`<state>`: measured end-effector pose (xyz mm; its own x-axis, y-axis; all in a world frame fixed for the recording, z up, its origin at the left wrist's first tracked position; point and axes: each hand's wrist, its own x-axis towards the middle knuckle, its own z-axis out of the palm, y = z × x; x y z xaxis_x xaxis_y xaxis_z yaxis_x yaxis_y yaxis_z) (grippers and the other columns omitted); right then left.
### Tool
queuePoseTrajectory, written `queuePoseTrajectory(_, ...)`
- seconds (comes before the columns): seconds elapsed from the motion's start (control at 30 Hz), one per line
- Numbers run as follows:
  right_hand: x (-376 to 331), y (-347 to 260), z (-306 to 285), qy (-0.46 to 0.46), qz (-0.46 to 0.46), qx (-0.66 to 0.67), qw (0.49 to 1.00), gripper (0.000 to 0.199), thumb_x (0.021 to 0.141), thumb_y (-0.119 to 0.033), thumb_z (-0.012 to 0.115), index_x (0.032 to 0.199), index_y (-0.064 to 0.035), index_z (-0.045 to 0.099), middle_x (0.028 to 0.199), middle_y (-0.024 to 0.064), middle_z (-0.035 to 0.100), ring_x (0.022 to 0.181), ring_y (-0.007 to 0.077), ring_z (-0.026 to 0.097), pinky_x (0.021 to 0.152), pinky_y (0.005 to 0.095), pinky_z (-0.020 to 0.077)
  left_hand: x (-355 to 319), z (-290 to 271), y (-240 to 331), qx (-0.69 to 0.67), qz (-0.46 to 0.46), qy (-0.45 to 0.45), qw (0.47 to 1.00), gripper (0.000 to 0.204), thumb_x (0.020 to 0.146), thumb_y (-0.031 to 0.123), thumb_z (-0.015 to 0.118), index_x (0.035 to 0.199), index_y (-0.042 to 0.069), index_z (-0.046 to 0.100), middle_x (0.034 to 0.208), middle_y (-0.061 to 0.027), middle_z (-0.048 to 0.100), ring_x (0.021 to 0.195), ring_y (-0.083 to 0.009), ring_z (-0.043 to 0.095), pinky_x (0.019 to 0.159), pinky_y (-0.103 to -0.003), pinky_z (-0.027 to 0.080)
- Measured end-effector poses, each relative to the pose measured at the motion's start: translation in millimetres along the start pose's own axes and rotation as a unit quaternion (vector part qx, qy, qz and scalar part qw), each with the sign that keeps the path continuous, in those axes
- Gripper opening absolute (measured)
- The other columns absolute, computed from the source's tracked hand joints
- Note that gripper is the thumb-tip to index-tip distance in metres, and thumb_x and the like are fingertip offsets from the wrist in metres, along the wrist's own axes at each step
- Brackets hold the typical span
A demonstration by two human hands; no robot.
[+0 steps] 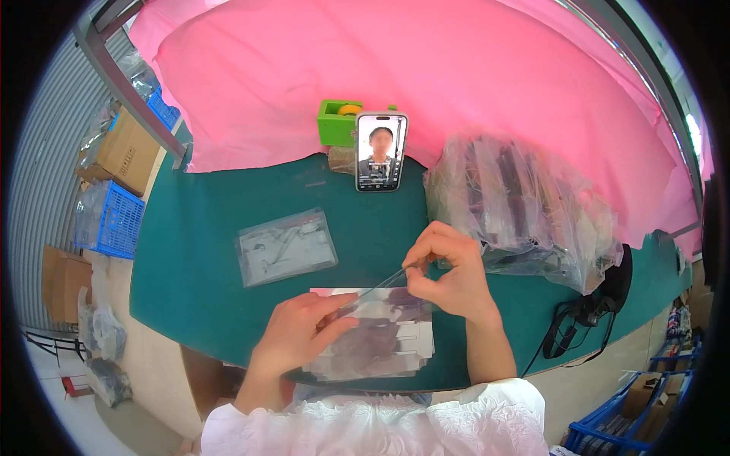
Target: Packaging small components into plastic zip-lock bags at a manual workstation.
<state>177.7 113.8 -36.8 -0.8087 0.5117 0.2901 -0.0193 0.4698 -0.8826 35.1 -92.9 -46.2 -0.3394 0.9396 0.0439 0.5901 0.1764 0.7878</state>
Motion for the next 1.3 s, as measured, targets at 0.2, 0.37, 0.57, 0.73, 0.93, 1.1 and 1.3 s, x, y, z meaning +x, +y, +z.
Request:
queuePoseTrajectory(0.2,1,-2,-1,-0.021,-0.014,0.009,1.0,0.016,0.065,0.007,0.069,0.077,-0.0037,0.069,0.078,0.003,0.059,0.064,0.0094,0.06,0.057,0.0225,0.0472,-5,1,-9,-0.009,-0.005,-0.041,0.999,0.019,0.088,0.013,0.067,0.105,0.006,0.074,0.074,-0.0109,0.066,0.062,-0.0209,0.062,0.06,-0.032,0.05)
queuePoseTrajectory(0.37,-1,4,-9,0.0,0.003,0.018,1.0,0.017,0.065,0.009,0.067,0.078,-0.0026,0.068,0.08,0.0037,0.059,0.067,0.0095,0.061,0.058,0.0217,0.0485,-10,-7,-5,-0.002,-0.072,-0.008,0.997,0.018,0.089,0.012,0.066,0.104,0.006,0.074,0.074,-0.0102,0.067,0.061,-0.0213,0.061,0.061,-0.032,0.05)
queuePoseTrajectory(0.57,0,11,-6,-0.002,-0.006,0.029,1.0,0.017,0.067,0.01,0.066,0.079,-0.0012,0.067,0.083,0.0044,0.058,0.068,0.0096,0.06,0.059,0.0214,0.0489,-16,-9,-17,-0.001,-0.011,-0.02,1.0,0.018,0.087,0.014,0.067,0.101,0.007,0.075,0.075,-0.0087,0.069,0.07,-0.0224,0.062,0.065,-0.033,0.05)
queuePoseTrajectory(0.73,1,9,-9,-0.004,0.006,0.036,0.999,0.017,0.067,0.01,0.065,0.079,-0.0012,0.067,0.083,0.0044,0.057,0.069,0.0095,0.06,0.059,0.0212,0.0489,-22,-15,-28,-0.021,-0.007,-0.029,0.999,0.013,0.087,0.013,0.066,0.092,0.005,0.075,0.075,-0.0083,0.07,0.071,-0.0241,0.061,0.066,-0.035,0.049)
queuePoseTrajectory(0.93,6,11,-5,-0.028,-0.003,0.026,0.999,0.012,0.074,0.005,0.067,0.085,-0.001,0.068,0.086,0.0055,0.06,0.073,0.0095,0.06,0.061,0.0221,0.0497,-23,-25,-19,-0.09,-0.061,0.019,0.994,0.011,0.084,0.009,0.068,0.09,0.004,0.075,0.076,-0.0089,0.071,0.07,-0.0203,0.061,0.063,-0.034,0.049)
queuePoseTrajectory(1.1,35,34,14,-0.016,0.097,0.124,0.987,0.042,0.093,-0.012,0.064,0.133,-0.0054,0.054,0.083,0.0088,0.063,0.073,0.0152,0.061,0.068,0.0263,0.0509,-36,-41,-36,-0.076,-0.11,-0.044,0.99,0.015,0.083,0.009,0.068,0.095,0.005,0.076,0.075,-0.0093,0.071,0.069,-0.0194,0.062,0.063,-0.033,0.049)
queuePoseTrajectory(1.3,73,69,40,-0.103,0.067,-0.29,0.949,0.058,0.089,-0.016,0.064,0.143,-0.0067,0.043,0.094,0.0166,0.065,0.083,0.03,0.066,0.077,0.0403,0.0531,-54,-49,-40,-0.108,-0.13,-0.121,0.978,0.017,0.082,0.011,0.07,0.096,0.005,0.076,0.073,-0.0081,0.071,0.069,-0.0184,0.064,0.064,-0.032,0.051)
